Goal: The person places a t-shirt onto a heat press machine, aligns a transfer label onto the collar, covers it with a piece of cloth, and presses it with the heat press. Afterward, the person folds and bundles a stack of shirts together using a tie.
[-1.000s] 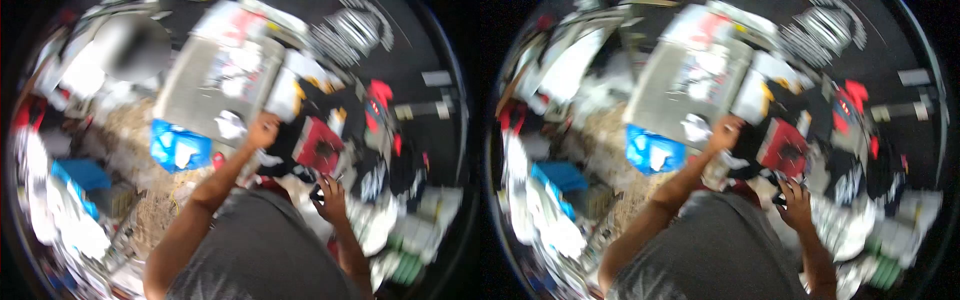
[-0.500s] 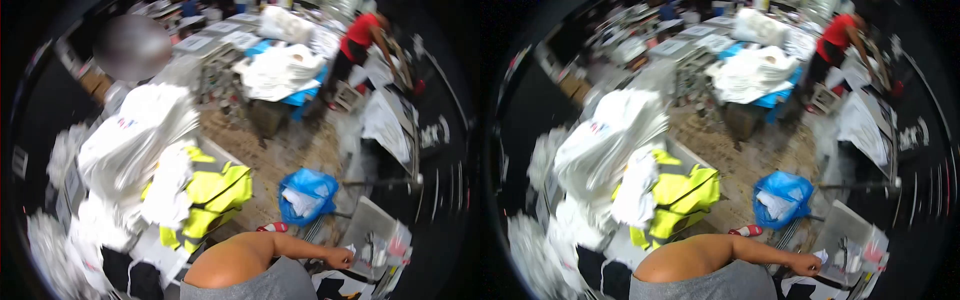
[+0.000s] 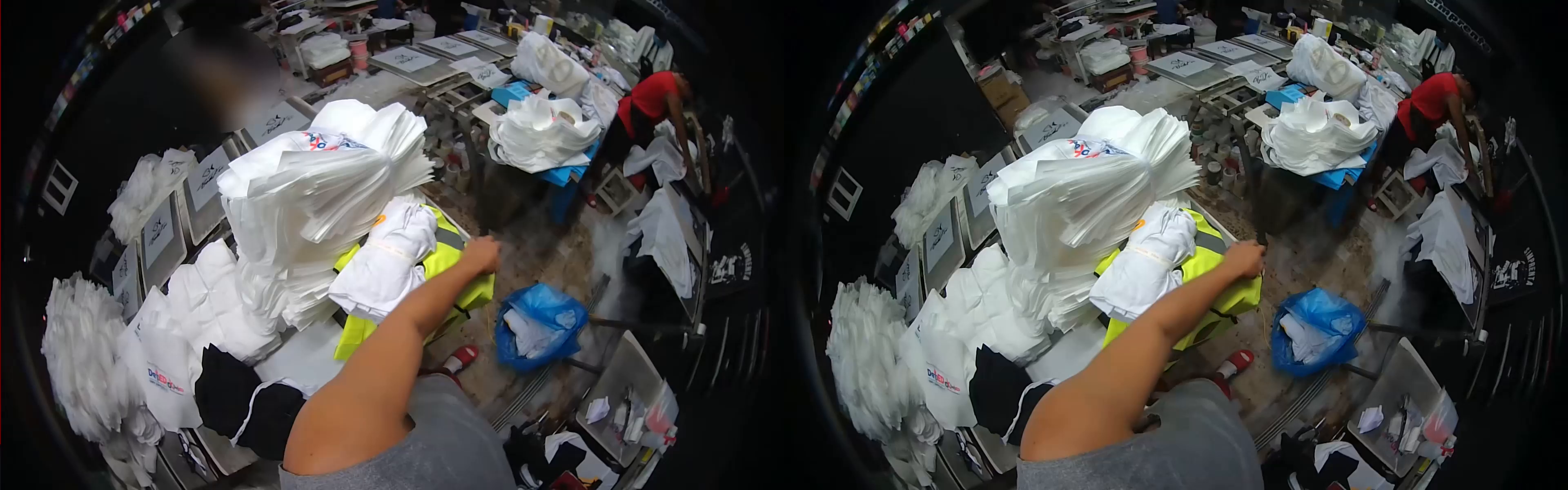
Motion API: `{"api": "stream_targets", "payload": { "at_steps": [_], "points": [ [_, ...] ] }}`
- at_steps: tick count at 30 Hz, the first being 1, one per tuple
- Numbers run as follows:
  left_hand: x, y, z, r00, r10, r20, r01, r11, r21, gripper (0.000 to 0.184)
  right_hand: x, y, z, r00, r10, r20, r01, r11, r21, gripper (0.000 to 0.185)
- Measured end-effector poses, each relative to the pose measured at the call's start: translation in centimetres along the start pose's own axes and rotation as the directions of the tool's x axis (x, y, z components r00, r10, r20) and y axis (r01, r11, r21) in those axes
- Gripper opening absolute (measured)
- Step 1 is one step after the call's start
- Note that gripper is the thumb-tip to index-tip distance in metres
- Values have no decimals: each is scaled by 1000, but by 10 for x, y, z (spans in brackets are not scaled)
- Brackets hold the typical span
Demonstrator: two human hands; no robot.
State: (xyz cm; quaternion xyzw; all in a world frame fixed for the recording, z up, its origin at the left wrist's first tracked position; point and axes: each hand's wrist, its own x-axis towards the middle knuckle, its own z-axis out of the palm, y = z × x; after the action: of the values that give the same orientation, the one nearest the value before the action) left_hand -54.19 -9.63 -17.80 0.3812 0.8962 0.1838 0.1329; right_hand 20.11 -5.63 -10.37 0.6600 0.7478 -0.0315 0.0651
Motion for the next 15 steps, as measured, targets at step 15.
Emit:
{"api": "stream_targets", "payload": {
  "at_steps": [15],
  "points": [
    [-30, -22, 2, 994, 39, 104, -38, 999, -8, 38, 30, 19, 22, 990, 125, 63, -128, 991, 45, 79]
  ]
}}
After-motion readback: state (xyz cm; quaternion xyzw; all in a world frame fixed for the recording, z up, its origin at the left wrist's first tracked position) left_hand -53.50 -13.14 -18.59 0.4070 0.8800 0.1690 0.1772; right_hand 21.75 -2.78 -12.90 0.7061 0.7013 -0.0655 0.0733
